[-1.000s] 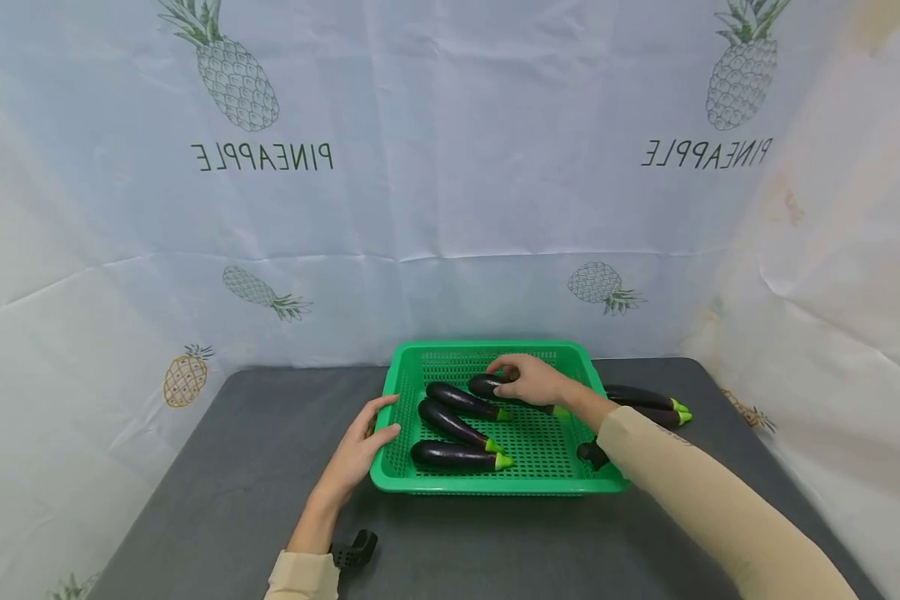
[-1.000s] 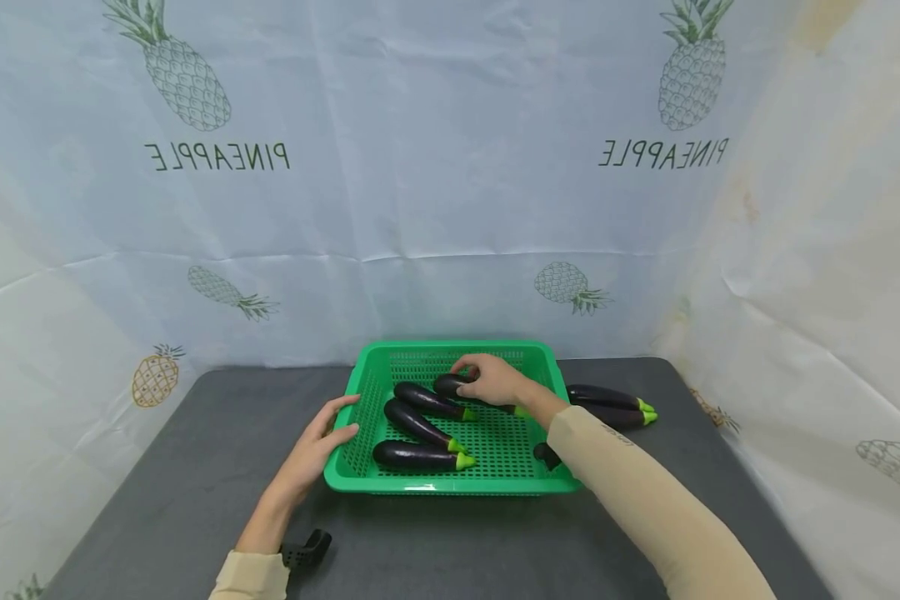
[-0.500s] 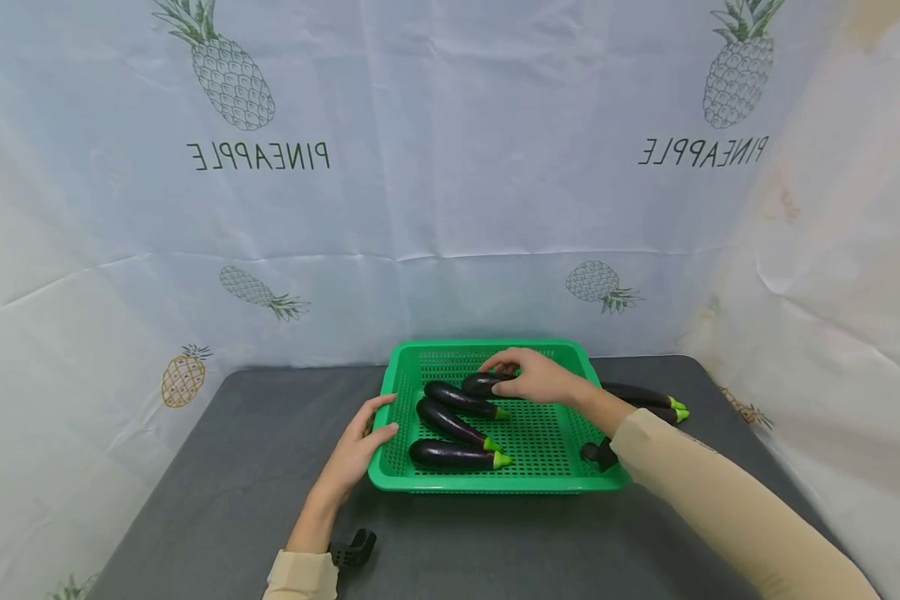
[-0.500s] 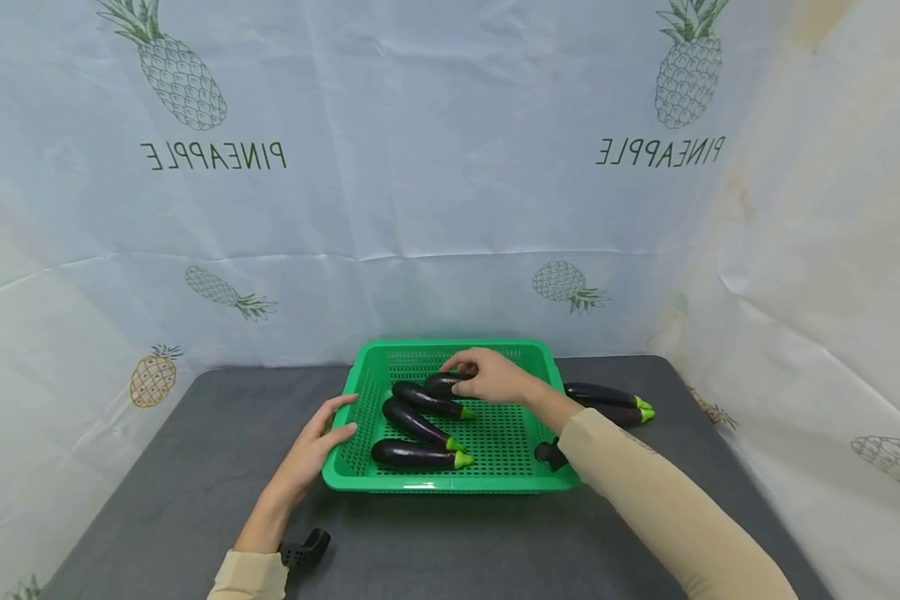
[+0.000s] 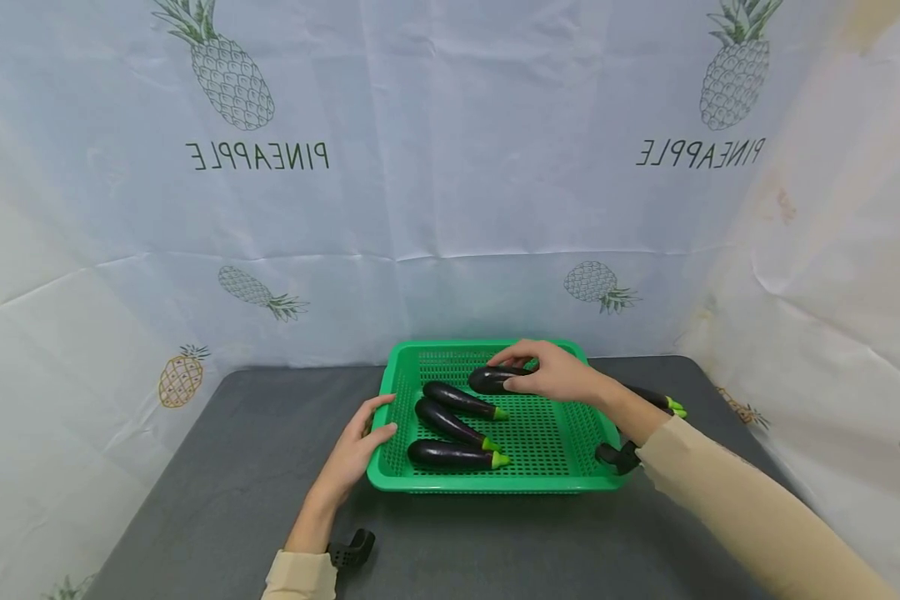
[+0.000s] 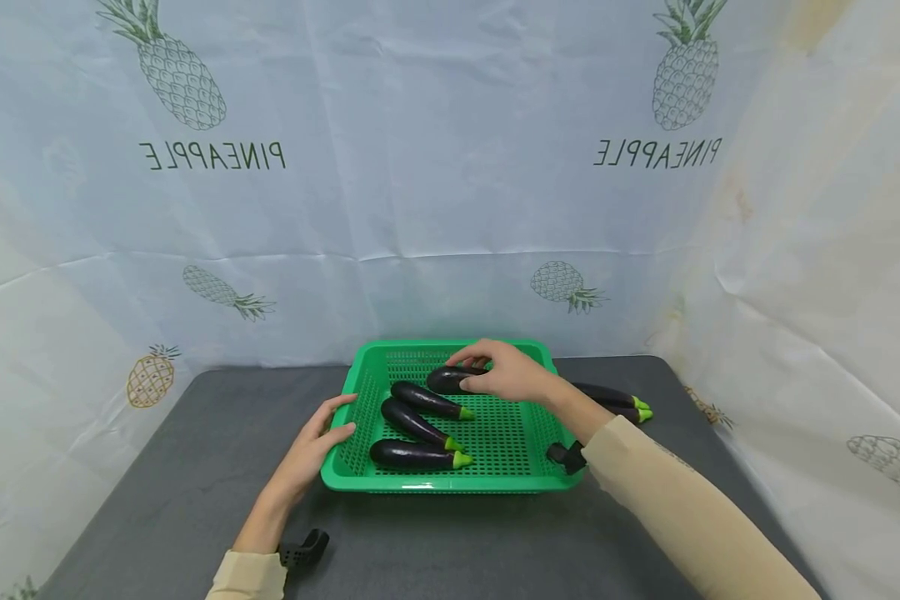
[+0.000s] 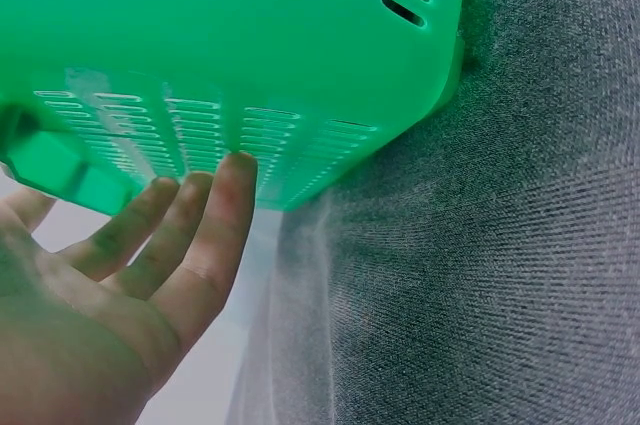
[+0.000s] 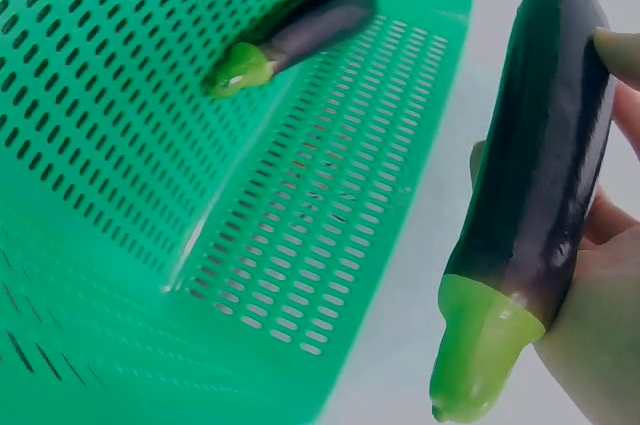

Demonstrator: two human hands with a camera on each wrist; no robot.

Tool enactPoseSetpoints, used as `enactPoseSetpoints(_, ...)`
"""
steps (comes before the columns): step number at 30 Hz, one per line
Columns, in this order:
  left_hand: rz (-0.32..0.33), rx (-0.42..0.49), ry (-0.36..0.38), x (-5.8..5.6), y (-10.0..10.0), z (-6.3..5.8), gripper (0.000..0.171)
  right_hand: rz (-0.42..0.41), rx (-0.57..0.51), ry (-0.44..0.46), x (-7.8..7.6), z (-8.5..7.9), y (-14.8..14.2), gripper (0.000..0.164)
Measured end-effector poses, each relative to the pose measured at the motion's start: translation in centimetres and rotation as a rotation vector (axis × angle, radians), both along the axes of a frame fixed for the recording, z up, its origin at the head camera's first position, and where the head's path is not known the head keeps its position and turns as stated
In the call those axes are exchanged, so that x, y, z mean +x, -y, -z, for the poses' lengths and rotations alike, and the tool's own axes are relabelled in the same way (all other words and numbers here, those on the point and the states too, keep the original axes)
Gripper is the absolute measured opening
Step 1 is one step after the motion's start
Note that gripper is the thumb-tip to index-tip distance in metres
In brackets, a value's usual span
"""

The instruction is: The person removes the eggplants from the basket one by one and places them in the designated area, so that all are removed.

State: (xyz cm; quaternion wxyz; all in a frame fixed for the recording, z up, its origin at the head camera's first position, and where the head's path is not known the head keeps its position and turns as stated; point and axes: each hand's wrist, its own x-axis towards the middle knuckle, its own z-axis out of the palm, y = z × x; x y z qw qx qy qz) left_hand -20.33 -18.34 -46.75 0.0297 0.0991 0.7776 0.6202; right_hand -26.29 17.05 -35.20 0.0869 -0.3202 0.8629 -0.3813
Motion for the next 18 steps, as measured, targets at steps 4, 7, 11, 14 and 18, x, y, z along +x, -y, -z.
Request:
enactPoseSetpoints(4,0.0,0.003,-0.001,0.0,0.0,0.0,0.05,0.001,-0.002,-0.007,0.5,-0.7,-0.6,0.037)
enactPoseSetpoints(7,0.001,-0.002,-0.004,0.0,0.0,0.0,0.05,0.003,-0.006,-0.015,0.8,-1.0,-1.2,0.036)
enactPoseSetpoints(11,-0.003,-0.008,-0.009,0.0,0.1,0.2,0.05,0.015,-0.011,-0.035,1.2,-1.4,-2.2,0.036)
enactPoseSetpoints(14,-0.008,-0.006,-0.01,-0.1,0.2,0.3,0.05,0.027,-0.014,-0.053,1.5,-1.6,-3.0,0.036)
enactPoseSetpoints(18,-0.008,-0.004,-0.001,-0.1,0.2,0.4,0.049,0.044,-0.017,-0.081,1.9,-1.7,-4.0,0.035)
